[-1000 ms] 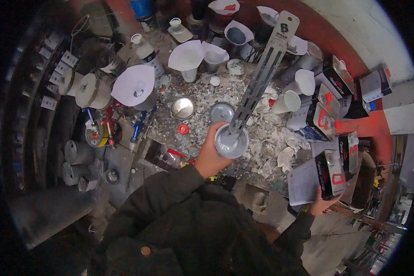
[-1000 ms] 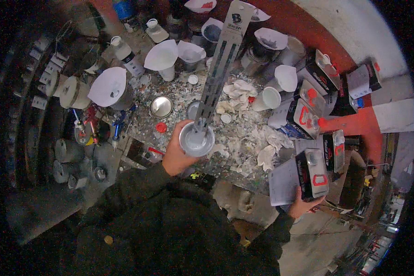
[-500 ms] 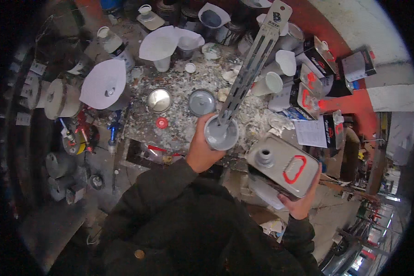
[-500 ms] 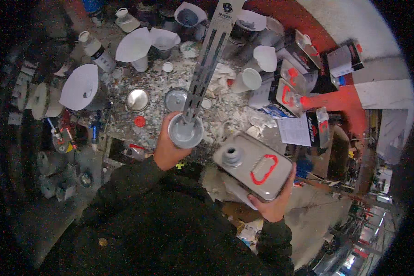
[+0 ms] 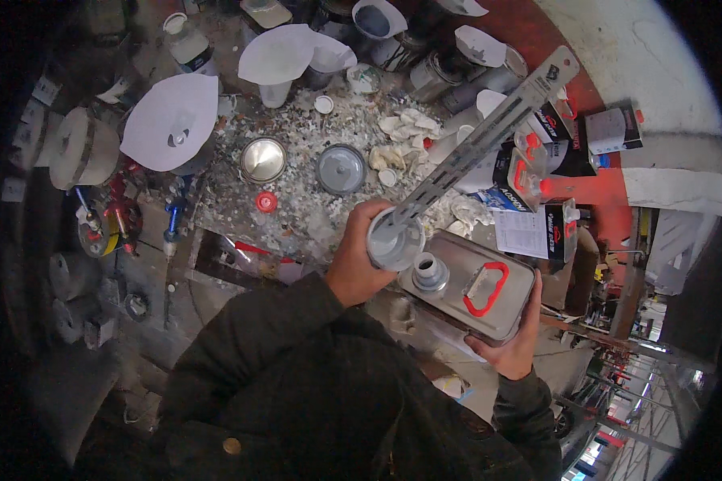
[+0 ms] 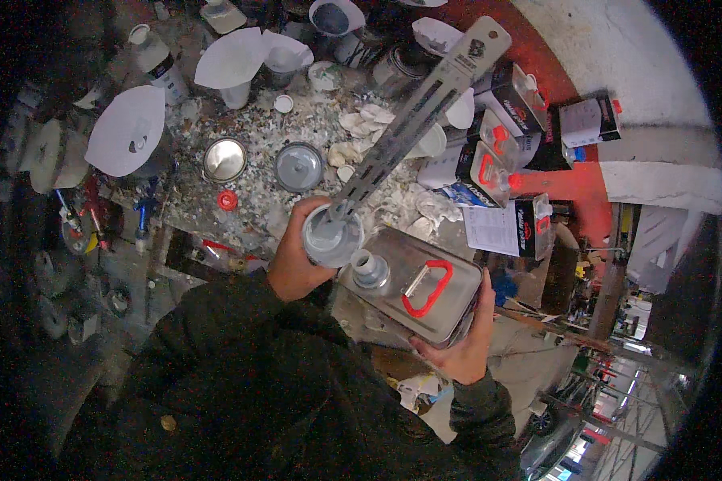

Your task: The person pours a gray liquid from a bucket into a small plastic cup using a stick, then adds a small amount of liquid from a red-capped bottle and stirs the mixture. They continue to add more liquid from a metal can and stir repeatedly, occasionally scraping the sides of the cup.

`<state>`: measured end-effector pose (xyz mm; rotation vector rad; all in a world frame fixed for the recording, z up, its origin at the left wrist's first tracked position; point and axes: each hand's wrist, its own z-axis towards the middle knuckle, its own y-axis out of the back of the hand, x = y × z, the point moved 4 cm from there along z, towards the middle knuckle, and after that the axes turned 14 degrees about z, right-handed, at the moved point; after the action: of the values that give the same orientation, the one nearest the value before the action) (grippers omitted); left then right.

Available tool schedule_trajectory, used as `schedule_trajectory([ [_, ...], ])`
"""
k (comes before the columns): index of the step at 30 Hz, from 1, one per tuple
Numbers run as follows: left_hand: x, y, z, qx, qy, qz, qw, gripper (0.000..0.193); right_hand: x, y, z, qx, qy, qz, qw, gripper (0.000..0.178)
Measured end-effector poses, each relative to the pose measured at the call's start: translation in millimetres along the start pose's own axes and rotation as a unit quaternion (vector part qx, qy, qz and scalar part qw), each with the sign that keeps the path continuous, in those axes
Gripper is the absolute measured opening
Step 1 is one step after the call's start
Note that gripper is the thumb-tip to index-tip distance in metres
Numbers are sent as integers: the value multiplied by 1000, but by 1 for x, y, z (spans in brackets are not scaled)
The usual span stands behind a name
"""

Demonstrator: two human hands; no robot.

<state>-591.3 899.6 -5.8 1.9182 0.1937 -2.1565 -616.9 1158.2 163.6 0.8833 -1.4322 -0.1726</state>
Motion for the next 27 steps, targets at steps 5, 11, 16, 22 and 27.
schedule_trajectory([
  [5,-3,-3,2,-17,-26,26,999,80,10,5,7,19,8,-44,999,139],
  [11,1,-5,1,-8,-13,24,1000,80,18,4,13,17,14,-56,998,134],
  [16,2,-5,1,-21,-25,48,998,79,21,5,16,23,7,-51,998,134],
  [22,-1,-7,2,-38,-24,12,999,75,25,9,18,31,-6,-94,995,134],
  [27,-2,-6,3,-40,-21,18,999,74,25,11,20,51,-16,-110,993,135],
])
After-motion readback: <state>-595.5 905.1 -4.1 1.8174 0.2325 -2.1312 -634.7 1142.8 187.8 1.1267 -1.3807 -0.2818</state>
